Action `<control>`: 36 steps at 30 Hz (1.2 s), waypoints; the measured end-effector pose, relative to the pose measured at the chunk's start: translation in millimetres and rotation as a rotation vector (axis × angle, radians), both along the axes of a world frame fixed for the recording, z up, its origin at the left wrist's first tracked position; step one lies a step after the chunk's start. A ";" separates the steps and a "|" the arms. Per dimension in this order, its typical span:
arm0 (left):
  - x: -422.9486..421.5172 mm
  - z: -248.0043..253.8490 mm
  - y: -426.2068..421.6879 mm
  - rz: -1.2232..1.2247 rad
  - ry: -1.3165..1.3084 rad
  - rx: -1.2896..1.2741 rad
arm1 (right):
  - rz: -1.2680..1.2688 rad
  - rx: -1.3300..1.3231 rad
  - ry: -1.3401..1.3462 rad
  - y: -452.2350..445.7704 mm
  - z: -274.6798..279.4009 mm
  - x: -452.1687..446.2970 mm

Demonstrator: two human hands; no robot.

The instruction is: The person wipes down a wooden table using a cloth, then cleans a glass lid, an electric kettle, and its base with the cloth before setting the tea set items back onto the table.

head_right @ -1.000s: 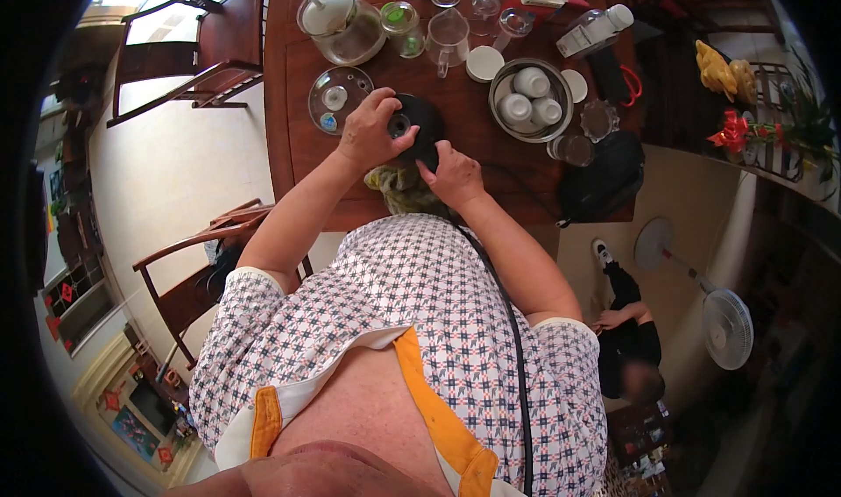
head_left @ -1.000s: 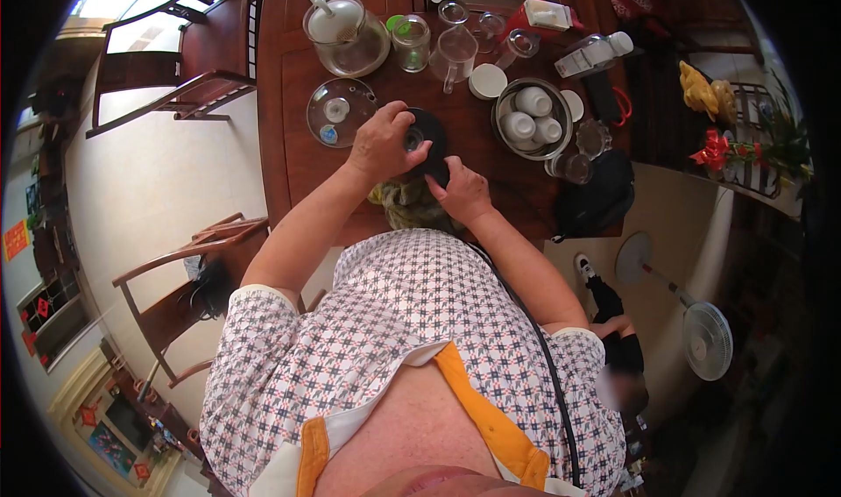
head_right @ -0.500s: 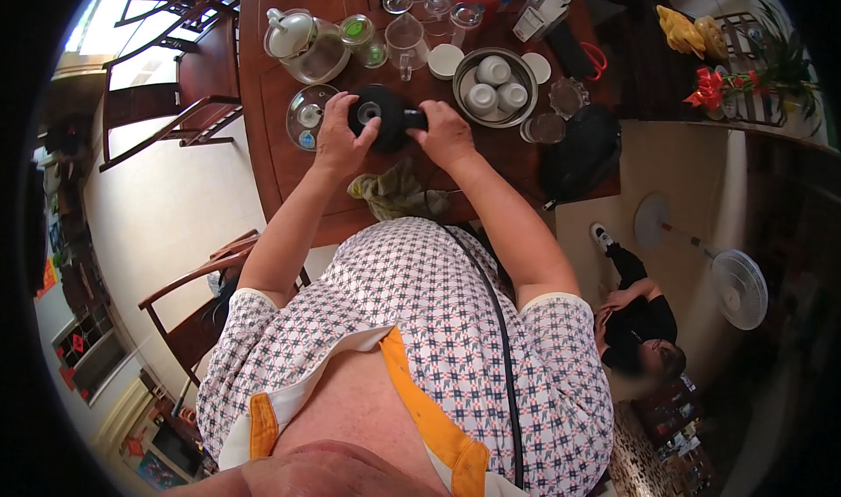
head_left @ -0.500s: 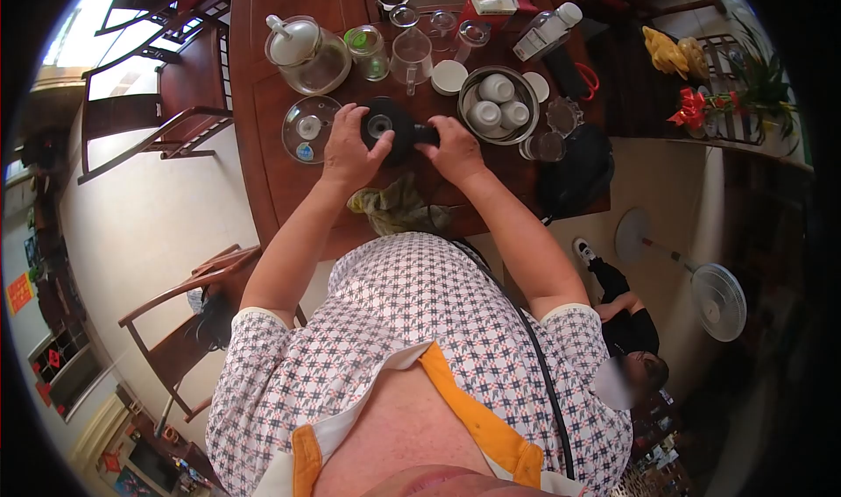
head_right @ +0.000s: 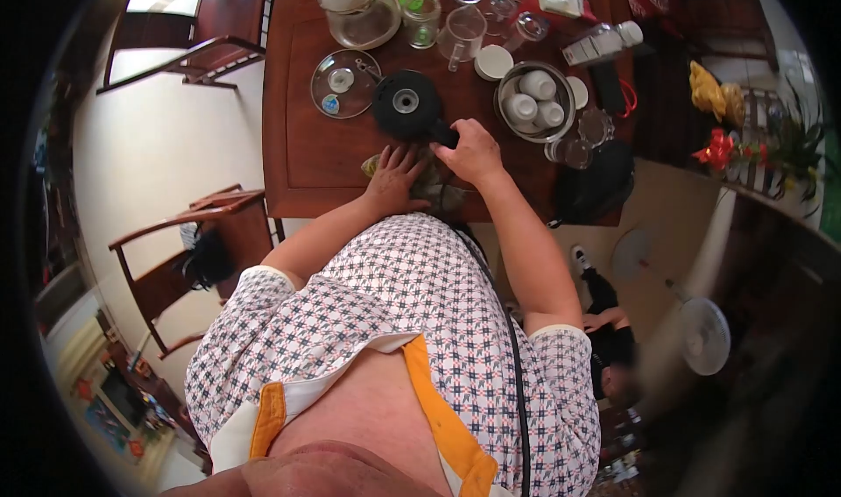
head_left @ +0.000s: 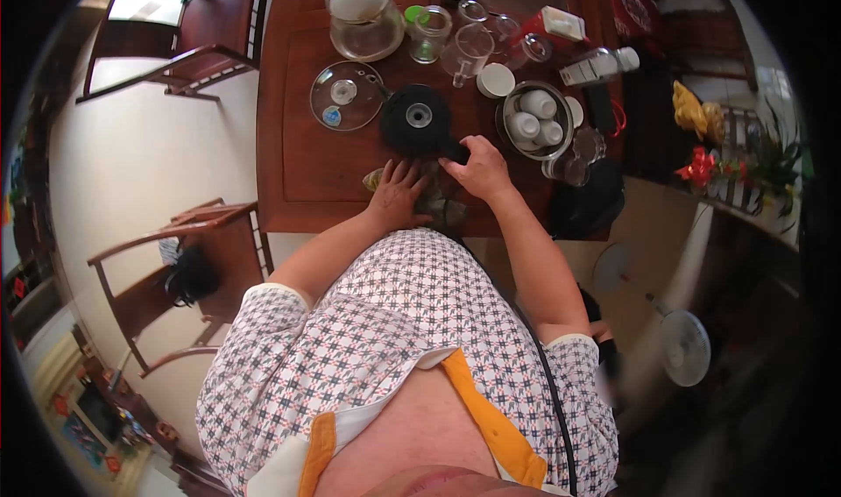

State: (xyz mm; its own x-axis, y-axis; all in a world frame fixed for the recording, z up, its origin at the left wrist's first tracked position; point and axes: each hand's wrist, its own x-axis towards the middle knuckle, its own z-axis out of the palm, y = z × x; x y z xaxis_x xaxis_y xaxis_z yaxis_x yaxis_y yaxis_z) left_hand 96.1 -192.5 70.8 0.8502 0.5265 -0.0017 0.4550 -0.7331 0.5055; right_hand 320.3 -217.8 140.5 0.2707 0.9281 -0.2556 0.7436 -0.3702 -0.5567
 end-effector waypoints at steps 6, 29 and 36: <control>-35.9 -22.6 -3.4 0.077 -0.001 0.127 | 0.035 -0.069 0.030 8.6 -10.9 -4.9; 47.7 96.8 147.2 0.254 -0.157 -0.031 | -0.050 0.008 0.043 4.4 -15.5 -11.4; 16.9 101.4 122.5 0.318 -0.176 0.041 | -0.109 -0.068 -0.100 5.8 -17.1 -21.0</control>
